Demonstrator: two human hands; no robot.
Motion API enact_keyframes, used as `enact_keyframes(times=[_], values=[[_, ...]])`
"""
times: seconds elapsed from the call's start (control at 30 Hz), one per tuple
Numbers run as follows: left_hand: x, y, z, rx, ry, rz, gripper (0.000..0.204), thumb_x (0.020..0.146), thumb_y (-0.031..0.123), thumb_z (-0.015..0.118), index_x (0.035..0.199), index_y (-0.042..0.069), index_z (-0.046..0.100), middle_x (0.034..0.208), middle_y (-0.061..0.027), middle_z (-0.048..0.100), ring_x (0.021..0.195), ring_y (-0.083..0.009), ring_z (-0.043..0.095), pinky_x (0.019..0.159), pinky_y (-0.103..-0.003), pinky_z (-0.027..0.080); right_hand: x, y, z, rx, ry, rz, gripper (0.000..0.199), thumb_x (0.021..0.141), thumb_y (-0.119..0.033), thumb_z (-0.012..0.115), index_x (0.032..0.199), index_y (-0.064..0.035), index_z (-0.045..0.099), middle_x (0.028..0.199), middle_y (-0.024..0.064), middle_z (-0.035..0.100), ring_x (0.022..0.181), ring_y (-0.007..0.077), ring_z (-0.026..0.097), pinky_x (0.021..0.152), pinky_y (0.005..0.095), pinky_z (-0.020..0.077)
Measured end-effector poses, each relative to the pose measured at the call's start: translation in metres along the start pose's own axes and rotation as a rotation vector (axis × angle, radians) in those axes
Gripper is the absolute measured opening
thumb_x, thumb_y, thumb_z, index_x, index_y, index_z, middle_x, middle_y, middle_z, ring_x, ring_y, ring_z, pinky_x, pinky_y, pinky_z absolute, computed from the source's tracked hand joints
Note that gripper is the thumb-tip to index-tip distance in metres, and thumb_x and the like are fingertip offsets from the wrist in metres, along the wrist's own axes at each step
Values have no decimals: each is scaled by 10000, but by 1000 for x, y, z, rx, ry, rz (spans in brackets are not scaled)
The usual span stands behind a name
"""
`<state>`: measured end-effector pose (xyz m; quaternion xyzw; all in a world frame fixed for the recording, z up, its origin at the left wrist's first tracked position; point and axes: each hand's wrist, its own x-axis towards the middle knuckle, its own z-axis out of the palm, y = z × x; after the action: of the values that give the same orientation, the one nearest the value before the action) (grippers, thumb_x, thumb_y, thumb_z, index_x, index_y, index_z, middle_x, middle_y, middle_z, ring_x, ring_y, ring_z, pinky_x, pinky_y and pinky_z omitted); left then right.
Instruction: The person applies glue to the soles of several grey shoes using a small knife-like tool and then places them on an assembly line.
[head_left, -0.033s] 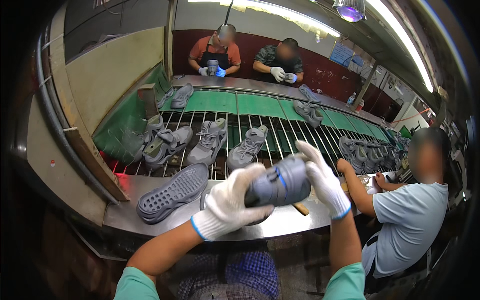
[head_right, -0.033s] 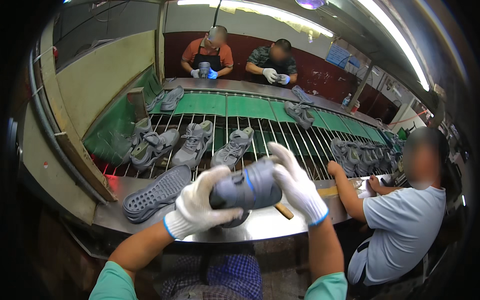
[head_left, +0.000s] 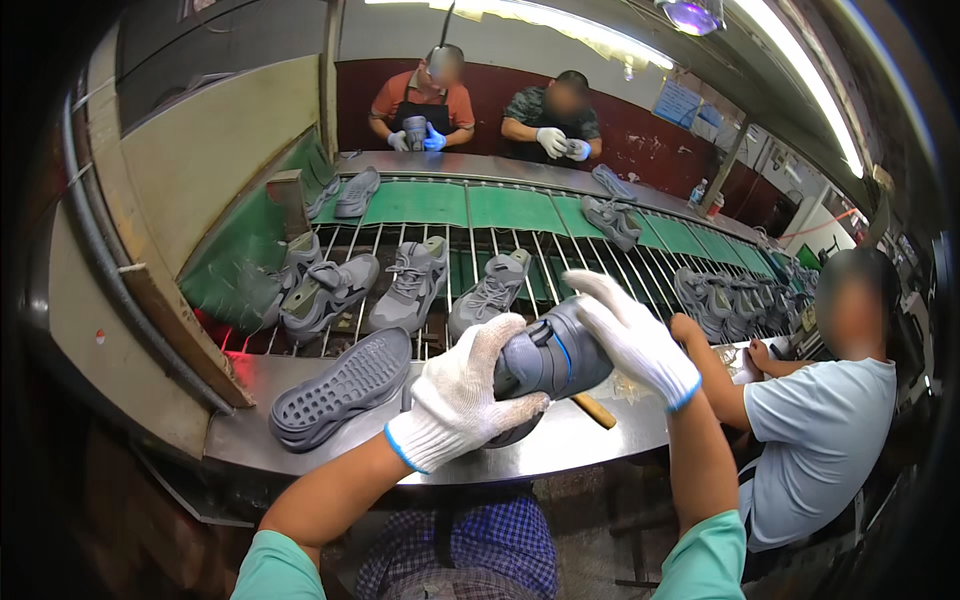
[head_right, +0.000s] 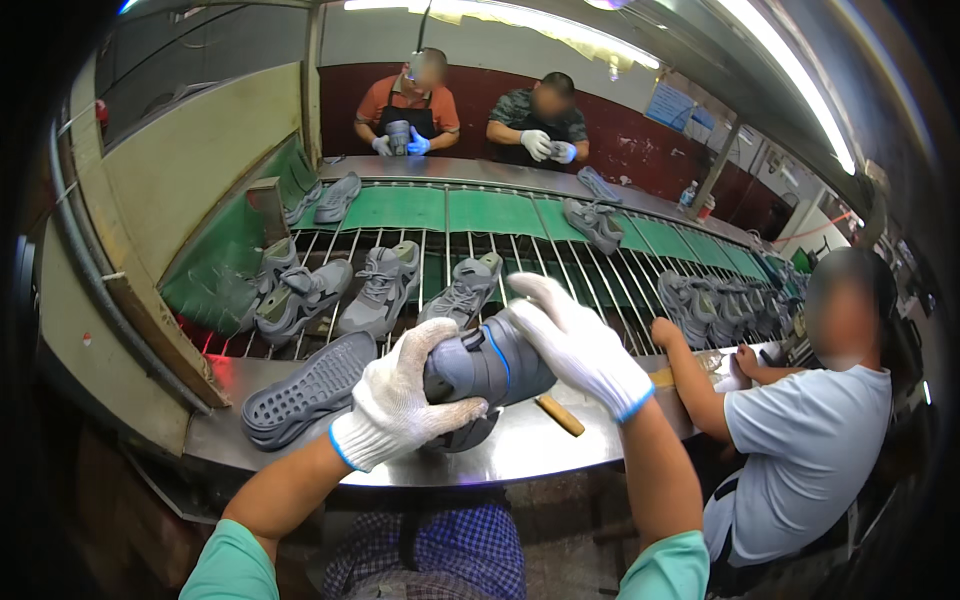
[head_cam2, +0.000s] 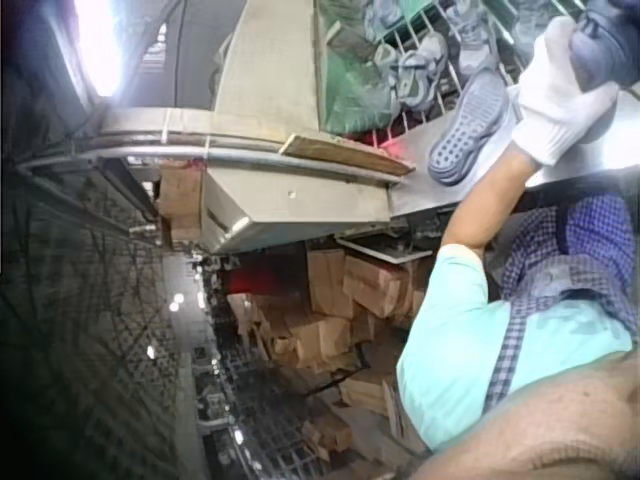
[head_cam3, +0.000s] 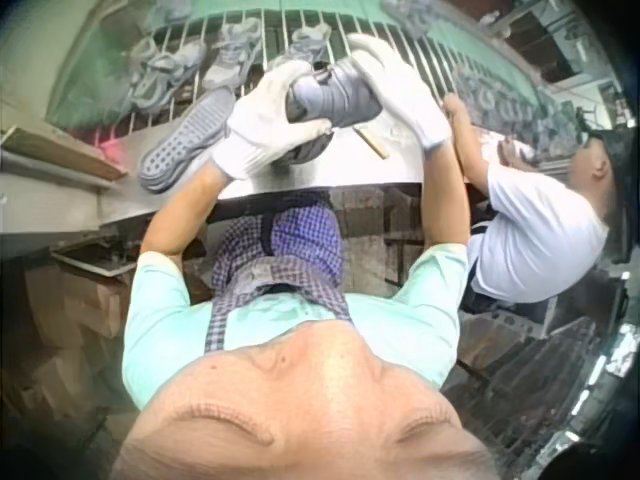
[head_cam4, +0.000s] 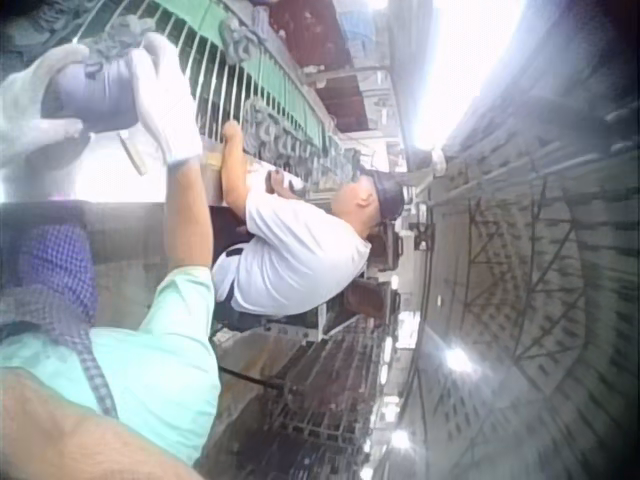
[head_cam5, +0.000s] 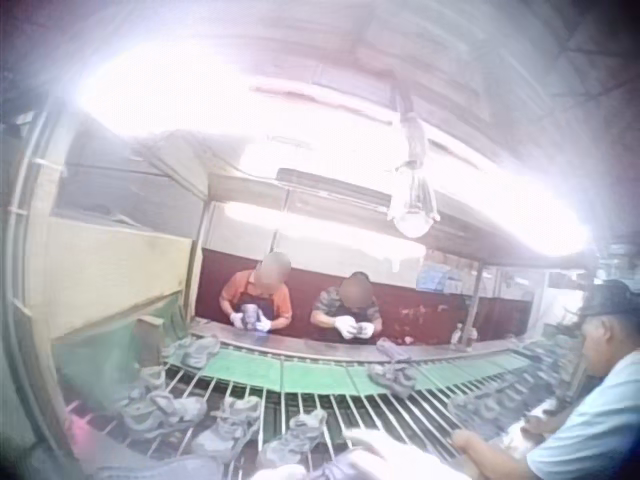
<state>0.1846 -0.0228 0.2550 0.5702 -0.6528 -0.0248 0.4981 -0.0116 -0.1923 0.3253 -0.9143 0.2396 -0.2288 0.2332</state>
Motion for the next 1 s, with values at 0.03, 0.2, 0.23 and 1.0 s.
enact_keyframes(times=[0.03, 0.2, 0.23, 1.0], values=[[7, -2, 3, -21, -14, -43, 940, 734, 330, 974, 1489, 86, 470, 1324, -227, 671, 1148, -386, 735, 993, -453, 601, 15, -9, -7, -62, -66, 51, 583, 1105, -502, 507, 1494, -75, 581, 1445, 188, 645, 1285, 358, 665, 1104, 422, 502], [29, -12, 10, -37, -86, -195, 954, 737, 378, 953, 1506, 97, 464, 1353, -240, 656, 1195, -400, 713, 1033, -464, 578, 41, 5, 2, -164, -91, 212, 577, 1057, -542, 540, 1292, -42, 707, 1260, 230, 734, 1178, 408, 704, 1034, 458, 535], [32, -16, 12, -39, -72, -196, 959, 727, 375, 954, 1501, 88, 465, 1334, -245, 665, 1189, -399, 716, 1031, -464, 579, 40, 4, 12, -234, 36, 182, 524, 1050, -523, 551, 1208, -51, 715, 1116, 225, 769, 1062, 419, 736, 965, 483, 564], [42, -112, -12, -151, 176, -421, 952, 758, 297, 985, 1495, 21, 448, 1312, -164, 651, 1198, -250, 651, 1067, -386, 537, 46, 58, 191, 504, 528, -57, 813, 1012, -308, 738, 1639, 18, 337, 1551, 302, 527, 1346, 457, 628, 1122, 454, 526]])
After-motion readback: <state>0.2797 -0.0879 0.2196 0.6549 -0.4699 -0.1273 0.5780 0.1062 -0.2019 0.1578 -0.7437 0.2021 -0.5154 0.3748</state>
